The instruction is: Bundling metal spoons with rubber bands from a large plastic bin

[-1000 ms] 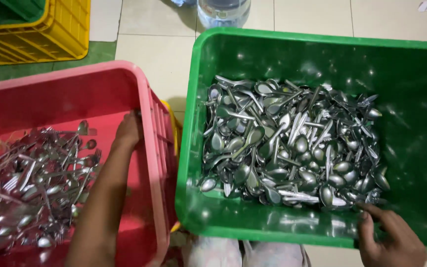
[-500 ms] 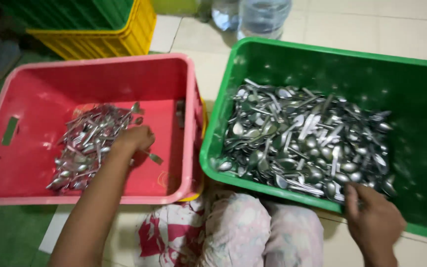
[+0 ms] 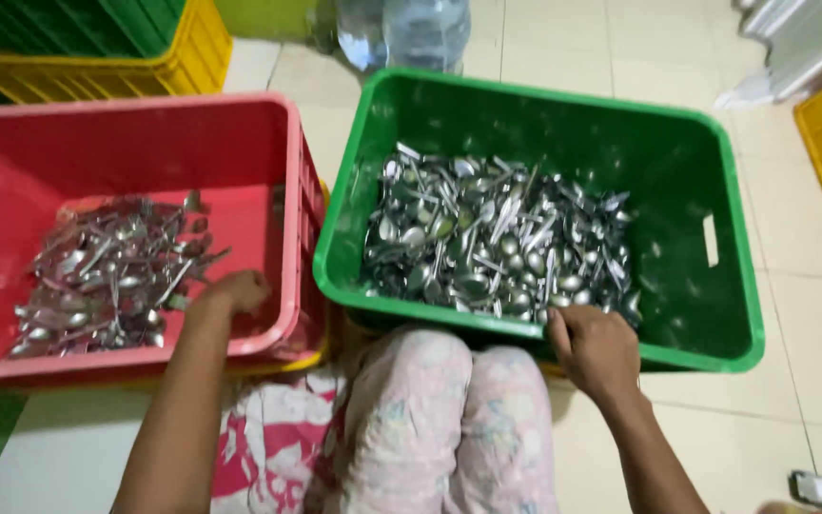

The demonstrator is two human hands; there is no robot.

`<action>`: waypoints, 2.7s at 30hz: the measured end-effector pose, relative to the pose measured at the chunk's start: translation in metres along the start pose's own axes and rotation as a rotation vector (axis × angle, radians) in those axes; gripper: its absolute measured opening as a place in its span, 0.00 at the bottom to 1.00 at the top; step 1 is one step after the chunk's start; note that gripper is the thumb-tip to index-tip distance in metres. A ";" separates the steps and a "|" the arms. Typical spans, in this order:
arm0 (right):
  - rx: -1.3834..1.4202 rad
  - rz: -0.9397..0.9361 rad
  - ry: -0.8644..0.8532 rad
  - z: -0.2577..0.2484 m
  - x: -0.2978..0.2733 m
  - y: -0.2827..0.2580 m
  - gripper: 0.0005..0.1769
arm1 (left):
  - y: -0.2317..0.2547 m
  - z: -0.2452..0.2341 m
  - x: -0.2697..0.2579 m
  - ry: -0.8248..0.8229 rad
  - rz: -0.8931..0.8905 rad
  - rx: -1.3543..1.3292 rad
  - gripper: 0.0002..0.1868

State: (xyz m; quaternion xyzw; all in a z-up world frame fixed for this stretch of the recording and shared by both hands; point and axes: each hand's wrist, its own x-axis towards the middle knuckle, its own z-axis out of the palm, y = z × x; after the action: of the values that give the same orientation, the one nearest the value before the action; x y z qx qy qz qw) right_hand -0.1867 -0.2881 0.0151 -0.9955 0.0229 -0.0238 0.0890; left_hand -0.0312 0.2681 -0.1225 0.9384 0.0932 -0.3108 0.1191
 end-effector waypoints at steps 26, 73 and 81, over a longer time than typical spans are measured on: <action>-0.313 -0.696 -0.223 0.083 0.179 -0.052 0.09 | 0.332 -0.047 0.019 0.472 0.749 0.137 0.19; 0.704 0.091 -0.073 0.025 0.266 -0.021 0.18 | 0.364 -0.070 0.013 -0.043 0.503 -0.136 0.16; 0.777 0.025 -0.003 0.041 0.273 -0.020 0.17 | 0.360 -0.067 0.050 -0.037 0.540 -0.644 0.19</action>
State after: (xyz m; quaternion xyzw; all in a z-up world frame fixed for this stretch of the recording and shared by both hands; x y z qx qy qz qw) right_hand 0.0889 -0.2749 -0.0095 -0.8873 0.0244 -0.0282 0.4596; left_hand 0.1354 -0.0510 -0.0410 0.8381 -0.0660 -0.2404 0.4853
